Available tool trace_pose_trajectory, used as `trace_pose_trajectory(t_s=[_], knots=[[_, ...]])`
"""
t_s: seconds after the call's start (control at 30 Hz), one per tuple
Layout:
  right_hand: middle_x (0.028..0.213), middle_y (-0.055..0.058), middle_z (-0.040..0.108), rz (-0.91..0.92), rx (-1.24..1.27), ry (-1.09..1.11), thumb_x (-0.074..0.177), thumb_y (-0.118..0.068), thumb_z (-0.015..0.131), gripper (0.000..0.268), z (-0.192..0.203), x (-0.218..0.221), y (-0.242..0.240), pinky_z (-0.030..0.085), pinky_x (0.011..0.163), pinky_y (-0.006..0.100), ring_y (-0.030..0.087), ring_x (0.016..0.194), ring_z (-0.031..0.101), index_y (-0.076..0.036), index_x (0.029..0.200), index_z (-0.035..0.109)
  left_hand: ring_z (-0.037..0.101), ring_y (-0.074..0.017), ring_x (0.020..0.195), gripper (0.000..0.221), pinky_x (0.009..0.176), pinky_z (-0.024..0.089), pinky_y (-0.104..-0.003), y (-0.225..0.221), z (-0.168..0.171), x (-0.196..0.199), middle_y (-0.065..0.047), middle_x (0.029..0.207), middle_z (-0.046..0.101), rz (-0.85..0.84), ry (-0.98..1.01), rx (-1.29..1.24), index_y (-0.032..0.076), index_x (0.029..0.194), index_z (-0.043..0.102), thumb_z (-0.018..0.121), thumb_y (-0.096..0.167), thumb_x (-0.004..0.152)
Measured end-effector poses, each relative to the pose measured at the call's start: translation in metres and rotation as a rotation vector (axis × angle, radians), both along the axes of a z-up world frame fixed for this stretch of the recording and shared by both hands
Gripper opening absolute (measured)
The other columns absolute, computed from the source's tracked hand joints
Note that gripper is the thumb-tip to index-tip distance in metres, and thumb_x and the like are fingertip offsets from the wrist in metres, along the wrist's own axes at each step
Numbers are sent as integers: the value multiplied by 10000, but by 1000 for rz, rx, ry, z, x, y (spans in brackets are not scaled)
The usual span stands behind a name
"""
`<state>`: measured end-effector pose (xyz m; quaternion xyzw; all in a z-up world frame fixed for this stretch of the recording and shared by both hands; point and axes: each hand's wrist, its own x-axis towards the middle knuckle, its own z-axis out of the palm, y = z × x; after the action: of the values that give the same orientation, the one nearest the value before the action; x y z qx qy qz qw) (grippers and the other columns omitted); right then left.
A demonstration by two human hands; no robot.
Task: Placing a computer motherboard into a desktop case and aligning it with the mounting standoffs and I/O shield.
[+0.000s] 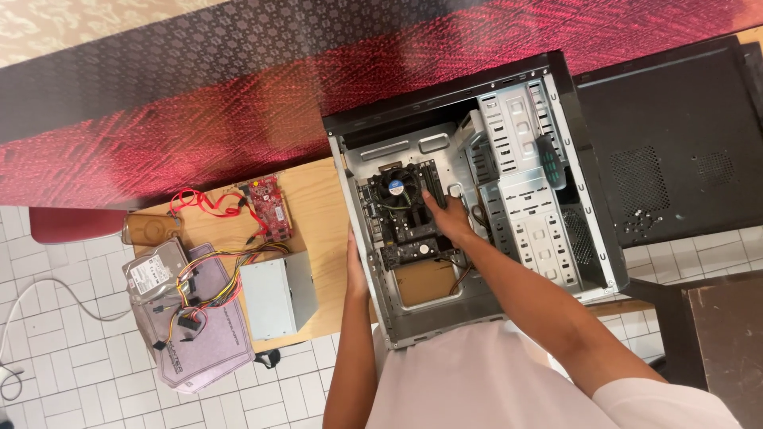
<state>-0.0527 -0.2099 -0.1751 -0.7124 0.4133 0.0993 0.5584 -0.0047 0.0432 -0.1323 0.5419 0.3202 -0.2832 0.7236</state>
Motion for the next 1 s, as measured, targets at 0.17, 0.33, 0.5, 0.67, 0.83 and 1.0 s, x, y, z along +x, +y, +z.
trace_pose_trajectory(t_s=[0.17,0.33,0.5,0.67,0.83,1.0], knots=[[809,134,667,-8,-3,-1,933,-666,683,642,5,0,1,550,726,399,277,864,685,-25,913,695,512,-106,572,622,411,442,-240,-12,13,-8,-4,787,530,-22,-7,-21,283,1286,580,503,749,882],[798,102,673,-27,5,-22,938,-667,690,618,-3,5,-8,557,700,373,246,832,678,-51,895,702,656,-181,1014,710,813,595,-345,-8,-29,-16,-76,1297,624,-69,-38,-19,407,1513,432,468,755,895],[783,115,674,27,-23,-26,950,-672,683,645,-9,3,-21,550,663,372,239,797,671,-29,898,698,619,-232,1011,722,811,584,-380,-1,-59,-31,-125,1299,605,-58,-18,12,417,1534,400,463,764,903],[769,102,663,29,-14,-27,941,-679,686,643,-4,4,-20,547,656,369,228,786,669,-39,879,699,630,-219,870,746,691,579,-353,9,-102,-32,-113,1169,634,-51,21,35,418,1505,437,481,811,873],[843,163,705,81,-30,-55,940,-674,705,688,13,10,-26,563,688,384,258,843,687,14,950,719,646,-226,841,776,673,597,-382,17,-115,-35,-122,1138,664,-71,41,68,373,1448,517,512,852,837],[786,163,665,55,-41,-99,942,-611,741,641,-12,14,-44,534,659,382,265,817,663,28,896,705,609,-317,1188,737,999,518,-481,-6,-48,-34,-146,1426,578,-37,-33,22,325,1513,471,470,749,910]])
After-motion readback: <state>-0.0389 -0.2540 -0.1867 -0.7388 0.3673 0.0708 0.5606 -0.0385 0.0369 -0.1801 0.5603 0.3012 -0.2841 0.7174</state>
